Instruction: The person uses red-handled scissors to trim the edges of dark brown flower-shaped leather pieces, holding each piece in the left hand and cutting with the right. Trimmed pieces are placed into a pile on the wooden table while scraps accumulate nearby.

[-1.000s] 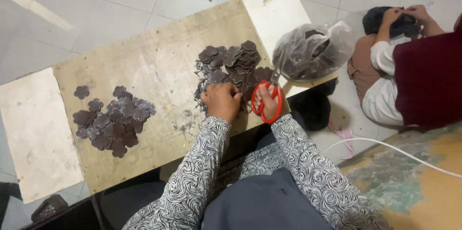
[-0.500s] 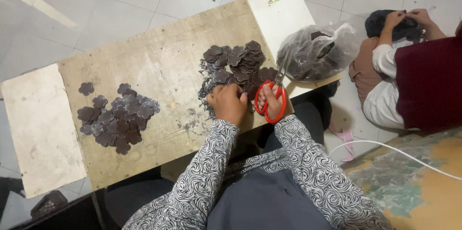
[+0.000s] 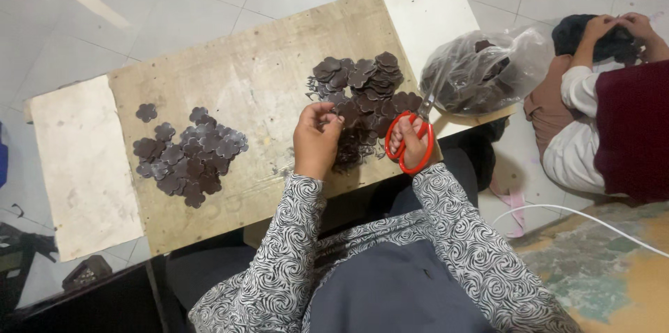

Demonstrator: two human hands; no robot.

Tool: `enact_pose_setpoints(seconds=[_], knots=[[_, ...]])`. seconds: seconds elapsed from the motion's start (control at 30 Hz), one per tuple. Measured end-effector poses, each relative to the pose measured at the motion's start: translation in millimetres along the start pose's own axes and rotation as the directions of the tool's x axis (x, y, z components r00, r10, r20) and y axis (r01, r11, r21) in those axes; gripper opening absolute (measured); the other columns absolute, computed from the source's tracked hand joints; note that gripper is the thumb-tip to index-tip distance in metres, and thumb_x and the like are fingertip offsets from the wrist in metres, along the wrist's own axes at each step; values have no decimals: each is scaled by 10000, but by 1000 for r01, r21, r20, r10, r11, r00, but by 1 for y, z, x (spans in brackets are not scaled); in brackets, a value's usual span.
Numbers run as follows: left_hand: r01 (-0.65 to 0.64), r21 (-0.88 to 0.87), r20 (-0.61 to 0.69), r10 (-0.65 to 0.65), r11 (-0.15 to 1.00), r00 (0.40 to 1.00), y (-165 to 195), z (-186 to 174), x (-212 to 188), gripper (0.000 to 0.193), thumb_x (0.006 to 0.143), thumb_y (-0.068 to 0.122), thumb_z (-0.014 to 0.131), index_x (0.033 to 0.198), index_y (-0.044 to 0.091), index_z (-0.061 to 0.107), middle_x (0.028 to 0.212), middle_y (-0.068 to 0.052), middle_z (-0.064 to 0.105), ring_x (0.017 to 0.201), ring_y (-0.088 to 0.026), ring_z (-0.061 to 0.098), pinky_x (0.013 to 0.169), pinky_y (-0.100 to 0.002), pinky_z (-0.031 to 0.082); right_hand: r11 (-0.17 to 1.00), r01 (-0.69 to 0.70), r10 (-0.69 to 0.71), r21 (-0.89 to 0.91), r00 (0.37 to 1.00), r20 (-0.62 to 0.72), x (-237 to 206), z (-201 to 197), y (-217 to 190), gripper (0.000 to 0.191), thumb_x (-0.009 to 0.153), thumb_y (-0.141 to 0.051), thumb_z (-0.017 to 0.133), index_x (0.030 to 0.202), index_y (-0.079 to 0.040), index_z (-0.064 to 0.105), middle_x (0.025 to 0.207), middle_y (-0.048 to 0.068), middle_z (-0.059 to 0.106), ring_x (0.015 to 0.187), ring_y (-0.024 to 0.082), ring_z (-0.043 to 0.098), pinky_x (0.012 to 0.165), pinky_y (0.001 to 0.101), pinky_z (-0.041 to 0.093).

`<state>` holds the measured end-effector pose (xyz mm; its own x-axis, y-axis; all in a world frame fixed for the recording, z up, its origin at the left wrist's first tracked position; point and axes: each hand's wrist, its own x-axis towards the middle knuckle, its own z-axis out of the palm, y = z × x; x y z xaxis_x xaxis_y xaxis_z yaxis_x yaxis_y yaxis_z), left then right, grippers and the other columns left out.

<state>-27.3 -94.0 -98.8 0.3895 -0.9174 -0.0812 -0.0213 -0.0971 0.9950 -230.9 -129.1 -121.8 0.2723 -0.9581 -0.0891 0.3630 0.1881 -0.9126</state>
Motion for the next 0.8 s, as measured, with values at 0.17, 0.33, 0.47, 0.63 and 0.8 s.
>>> enact_pose_setpoints(seconds=[0.17, 0.33, 0.47, 0.63, 0.8], knots=[[178, -331, 150, -135, 927, 979, 2, -10, 2, 411, 901, 17, 705, 1302, 8, 616, 890, 29, 622, 739, -46, 562, 651, -191, 483, 1000, -8, 8, -18, 1000, -5, -1, -2, 4, 365, 1101, -311, 556, 837, -60, 518, 711, 55, 540, 601, 144, 538, 556, 299, 472], [251, -396, 224, -172, 883, 959, 29, -29, -13, 405, 912, 21, 698, 1309, -19, 628, 903, 33, 626, 771, -50, 597, 677, -207, 521, 998, -23, 22, -58, 1000, -20, 2, -5, 13, 368, 1105, -311, 558, 842, -54, 528, 711, 61, 553, 601, 149, 550, 558, 301, 480], [180, -501, 192, -94, 847, 977, 51, -41, -23, 414, 908, 8, 702, 1313, -17, 625, 920, 29, 622, 792, -54, 596, 725, -217, 541, 984, -45, 24, -171, 992, -123, 2, 9, 12, 306, 1081, -285, 566, 882, -52, 565, 769, 77, 607, 649, 154, 604, 591, 302, 521], [171, -441, 190, -94, 881, 977, 54, -40, -27, 370, 921, 29, 693, 1285, -11, 639, 944, 13, 661, 836, -62, 636, 733, -214, 539, 995, -89, 88, 40, 995, 40, -6, 42, -5, 118, 954, -195, 590, 910, -97, 541, 997, 78, 699, 844, 135, 712, 689, 280, 596], [245, -429, 266, -138, 869, 954, 31, -17, -20, 232, 977, 89, 651, 1190, 2, 687, 956, -22, 702, 809, -96, 653, 701, -222, 533, 990, 63, -66, -127, 997, -26, -11, 59, -18, 187, 966, -41, 705, 973, -81, 522, 1006, 60, 614, 831, 104, 607, 692, 246, 511]])
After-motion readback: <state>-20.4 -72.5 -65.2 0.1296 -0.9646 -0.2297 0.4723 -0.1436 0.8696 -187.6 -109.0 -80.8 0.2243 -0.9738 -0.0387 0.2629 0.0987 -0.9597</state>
